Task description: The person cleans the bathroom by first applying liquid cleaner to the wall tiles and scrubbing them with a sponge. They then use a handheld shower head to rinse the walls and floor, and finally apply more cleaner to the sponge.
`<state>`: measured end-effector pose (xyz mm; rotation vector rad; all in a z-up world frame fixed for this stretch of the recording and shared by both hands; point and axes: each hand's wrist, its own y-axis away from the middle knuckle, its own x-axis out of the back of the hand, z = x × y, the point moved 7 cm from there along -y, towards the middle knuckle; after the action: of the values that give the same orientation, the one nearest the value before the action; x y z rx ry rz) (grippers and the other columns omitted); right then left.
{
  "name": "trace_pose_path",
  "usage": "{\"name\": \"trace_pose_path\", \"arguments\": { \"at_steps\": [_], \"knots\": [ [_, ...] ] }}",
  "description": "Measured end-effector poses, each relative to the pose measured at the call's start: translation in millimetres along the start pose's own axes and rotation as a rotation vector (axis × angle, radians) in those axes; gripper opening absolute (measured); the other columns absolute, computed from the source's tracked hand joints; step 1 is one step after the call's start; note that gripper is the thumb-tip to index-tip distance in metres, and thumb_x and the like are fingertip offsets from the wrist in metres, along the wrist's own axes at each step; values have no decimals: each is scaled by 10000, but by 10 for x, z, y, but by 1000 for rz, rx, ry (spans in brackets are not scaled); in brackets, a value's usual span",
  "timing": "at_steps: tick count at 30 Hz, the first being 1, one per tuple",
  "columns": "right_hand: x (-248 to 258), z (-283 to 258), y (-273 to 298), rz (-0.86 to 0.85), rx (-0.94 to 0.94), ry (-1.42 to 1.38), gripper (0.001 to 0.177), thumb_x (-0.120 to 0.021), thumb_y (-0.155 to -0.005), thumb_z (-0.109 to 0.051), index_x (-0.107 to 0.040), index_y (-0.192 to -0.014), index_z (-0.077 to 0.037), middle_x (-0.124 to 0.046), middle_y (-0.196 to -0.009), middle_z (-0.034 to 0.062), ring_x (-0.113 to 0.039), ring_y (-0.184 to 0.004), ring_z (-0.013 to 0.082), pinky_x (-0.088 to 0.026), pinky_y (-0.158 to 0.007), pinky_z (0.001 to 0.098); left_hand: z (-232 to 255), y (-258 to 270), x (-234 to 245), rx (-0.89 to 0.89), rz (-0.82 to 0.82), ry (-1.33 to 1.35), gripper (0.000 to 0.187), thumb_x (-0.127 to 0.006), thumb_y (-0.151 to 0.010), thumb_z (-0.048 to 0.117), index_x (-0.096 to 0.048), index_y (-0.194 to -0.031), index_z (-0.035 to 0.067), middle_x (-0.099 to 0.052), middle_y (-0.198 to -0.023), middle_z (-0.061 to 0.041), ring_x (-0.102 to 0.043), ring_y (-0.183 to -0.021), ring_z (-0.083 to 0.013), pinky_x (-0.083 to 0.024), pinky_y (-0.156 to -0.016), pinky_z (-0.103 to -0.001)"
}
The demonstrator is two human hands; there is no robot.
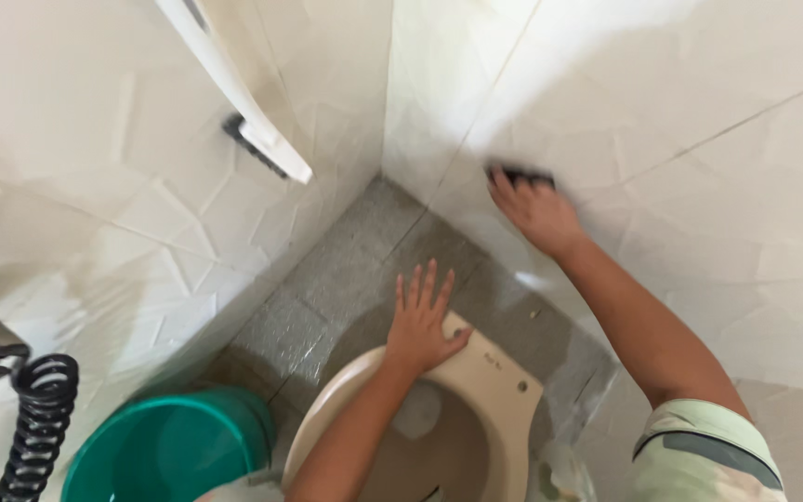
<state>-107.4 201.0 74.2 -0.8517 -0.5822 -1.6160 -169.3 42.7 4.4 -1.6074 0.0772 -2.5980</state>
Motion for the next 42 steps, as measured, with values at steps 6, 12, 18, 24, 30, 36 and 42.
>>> {"name": "trace_pose_path", "arguments": {
  "at_steps": [6, 12, 18, 24, 30, 36, 42],
  "knots": [
    [1955, 1383, -1299, 639, -373, 213, 375, -519, -864, -104, -513, -1235, -52, -434, -1303, 65, -471, -890, 151, -374, -757, 264, 32, 31, 125, 13, -106, 89, 874, -519, -658, 517, -194, -1322, 50, -85, -1380, -216, -71, -1274, -362, 9, -1002, -511],
    [1912, 1327, -1672, 730, -480, 213, 411, -527, -793, -111, -512, -1196, -33, -430, -1272, 109, -451, -777, 159, -352, -681, 276, 68, 69, 139, -47, -48, 149, 825, -495, -731, 519, -223, -1321, 11, -105, -1369, -257, -82, -1268, -396, 1, -999, -530],
    [352, 209, -1756, 386, -266, 148, 439, -490, -738, -102, -517, -1170, -28, -449, -1263, 113, -447, -747, 132, -356, -647, 243, -46, 52, 37, -51, 27, 90, 827, -487, -725, 542, -249, -1310, 7, -126, -1365, -261, -100, -1254, -409, -4, -979, -555],
    [-1016, -697, -1597, 137, -119, 32, 399, -470, -748, -120, -506, -1142, -71, -412, -1283, 57, -442, -879, 118, -349, -753, 222, -98, 83, 22, -9, 43, 98, 811, -524, -690, 548, -358, -1233, -31, -244, -1306, -272, -140, -1266, -411, -13, -998, -558],
    [-2168, -1380, -1306, -268, -30, -18, 463, -467, -712, -182, -458, -1168, -96, -416, -1215, 5, -410, -992, 116, -314, -832, 228, -166, 32, -122, 97, -162, 79, 765, -551, -618, 540, -453, -1119, -31, -387, -1173, -249, -244, -1220, -381, -23, -1023, -562],
    [-2135, -1189, -1208, -230, -51, -147, 458, -460, -792, -160, -460, -1239, -59, -471, -1156, 32, -462, -891, 160, -358, -732, 265, -191, 7, -71, 97, -78, 90, 773, -511, -666, 592, -457, -1094, -50, -391, -1169, -252, -262, -1193, -400, -35, -1003, -563],
    [-1809, -1119, -1282, -6, -101, 49, 391, -473, -693, -177, -551, -1069, -107, -490, -1177, 15, -457, -838, 125, -353, -713, 230, -195, -89, -35, 99, -53, 71, 788, -490, -673, 601, -454, -1115, -50, -378, -1180, -257, -255, -1189, -398, -25, -983, -581]
  ]
}}
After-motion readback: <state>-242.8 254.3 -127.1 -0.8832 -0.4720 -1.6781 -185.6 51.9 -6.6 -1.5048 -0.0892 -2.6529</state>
